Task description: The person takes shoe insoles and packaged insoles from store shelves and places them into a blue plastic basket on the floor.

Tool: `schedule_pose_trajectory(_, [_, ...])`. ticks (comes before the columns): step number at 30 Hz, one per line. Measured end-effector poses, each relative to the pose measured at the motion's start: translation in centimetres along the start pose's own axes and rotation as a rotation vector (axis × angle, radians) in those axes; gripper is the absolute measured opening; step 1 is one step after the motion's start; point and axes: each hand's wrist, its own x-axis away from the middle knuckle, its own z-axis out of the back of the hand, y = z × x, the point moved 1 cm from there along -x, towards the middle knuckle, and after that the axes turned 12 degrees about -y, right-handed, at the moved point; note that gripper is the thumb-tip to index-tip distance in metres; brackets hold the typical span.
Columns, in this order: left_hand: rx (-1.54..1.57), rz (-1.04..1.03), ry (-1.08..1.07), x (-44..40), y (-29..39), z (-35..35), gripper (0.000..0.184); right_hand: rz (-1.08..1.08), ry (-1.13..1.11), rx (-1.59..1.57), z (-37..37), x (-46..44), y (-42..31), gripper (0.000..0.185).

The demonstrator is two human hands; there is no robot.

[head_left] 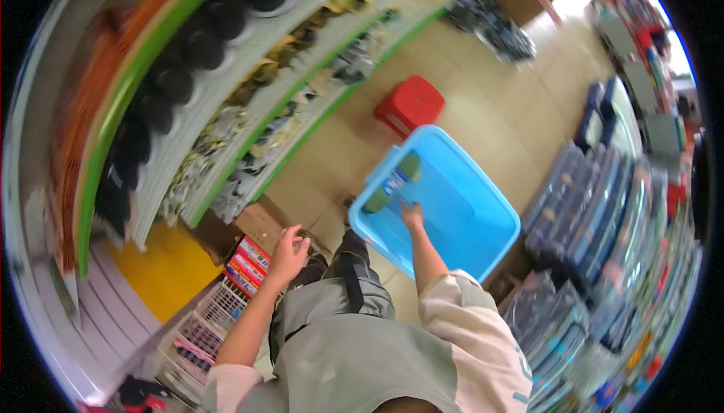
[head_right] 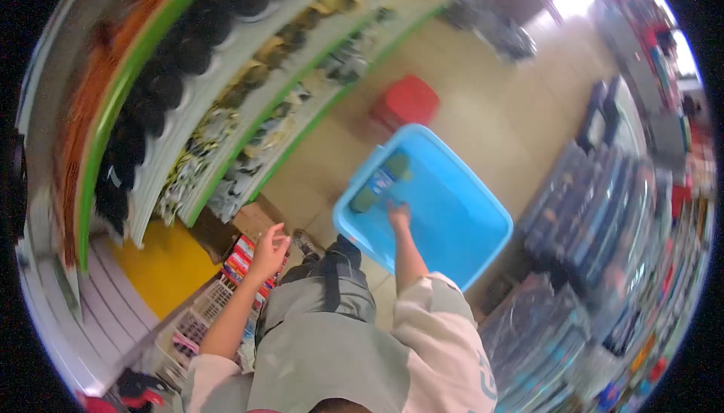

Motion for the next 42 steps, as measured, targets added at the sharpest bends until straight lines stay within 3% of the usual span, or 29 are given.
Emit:
schedule_pose_trajectory(3, [-0.038,-0.09,0.197,3.8,1.2,5.5,0.04,0.086,0.161,0.085,0.7,0.3,2.2,0.067])
schedule_pose_trajectory(6, [0.002,-0.235,0.445,8.5,2.3,11.8,0.031,0.164,0.184,-0.089,3.2,2.8,1.1,0.053])
schedule_pose_trajectory(7, [-0.024,-0.308,0.548,10.4,2.5,14.0,0.029,0.187,0.297,-0.088,3.2,2.6,1.5,0.051])
schedule_pose_trajectory(8, [-0.059,-0.371,0.661,12.6,2.5,16.3,0.028,0.232,0.184,-0.166,4.7,4.5,0.1,0.051])
schedule_pose_trajectory(9, [-0.104,-0.427,0.779,15.2,2.3,18.9,0.026,0.326,0.317,-0.051,4.2,1.5,2.5,0.05])
schedule_pose_trajectory(10, [-0.155,-0.457,0.907,17.7,2.3,21.4,0.024,0.247,0.353,-0.128,4.9,3.4,0.1,0.048])
schedule_pose_trajectory(11, [-0.182,-0.509,1.043,20.5,2.6,23.7,0.022,0.302,0.378,-0.254,5.3,3.4,-0.7,0.049])
schedule_pose_trajectory(12, [-0.228,-0.489,1.189,23.0,2.1,25.9,0.02,0.261,0.266,-0.171,7.1,4.8,-2.9,0.05])
schedule_pose_trajectory(13, [-0.392,-0.543,1.372,25.5,1.3,28.5,0.018,0.352,0.4,-0.215,7.0,4.9,-4.2,0.051])
schedule_pose_trajectory(14, [-0.384,-0.5,1.502,28.2,0.9,30.6,0.017,0.433,0.541,-0.269,7.1,4.9,-5.4,0.051])
schedule_pose_trajectory(17, [-0.391,-0.398,1.777,35.5,-3.4,37.9,0.017,0.528,0.679,-0.332,8.2,9.6,-11.1,0.05])
schedule_pose_trajectory(19, [-0.506,-0.196,1.9,39.5,-4.8,42.3,0.029,0.621,0.732,-0.379,8.5,12.1,-13.8,0.048])
schedule_pose_trajectory(21, [-0.717,0.121,1.908,42.2,-9.9,48.6,0.054,0.67,0.76,-0.34,8.2,16.4,-16.8,0.047])
schedule_pose_trajectory(24, [-0.521,0.476,1.682,44.5,-12.8,54.3,0.076,0.702,0.743,-0.363,7.6,20.3,-19.6,0.045])
schedule_pose_trajectory(27, [-0.344,0.626,1.411,44.3,-14.9,57.5,0.088,0.753,0.741,-0.396,6.8,22.4,-20.8,0.045])
schedule_pose_trajectory(33, [-0.426,0.518,1.366,44.1,-17.0,59.4,0.084,0.785,0.74,-0.422,5.5,27.0,-21.3,0.044])
schedule_pose_trajectory(37, [-0.557,0.48,1.467,43.2,-18.7,59.7,0.081,0.777,0.715,-0.479,4.6,28.1,-21.1,0.042])
schedule_pose_trajectory(42, [-0.581,0.402,1.439,44.7,-17.0,55.7,0.078,0.806,0.688,-0.49,4.8,28.2,-21.4,0.044])
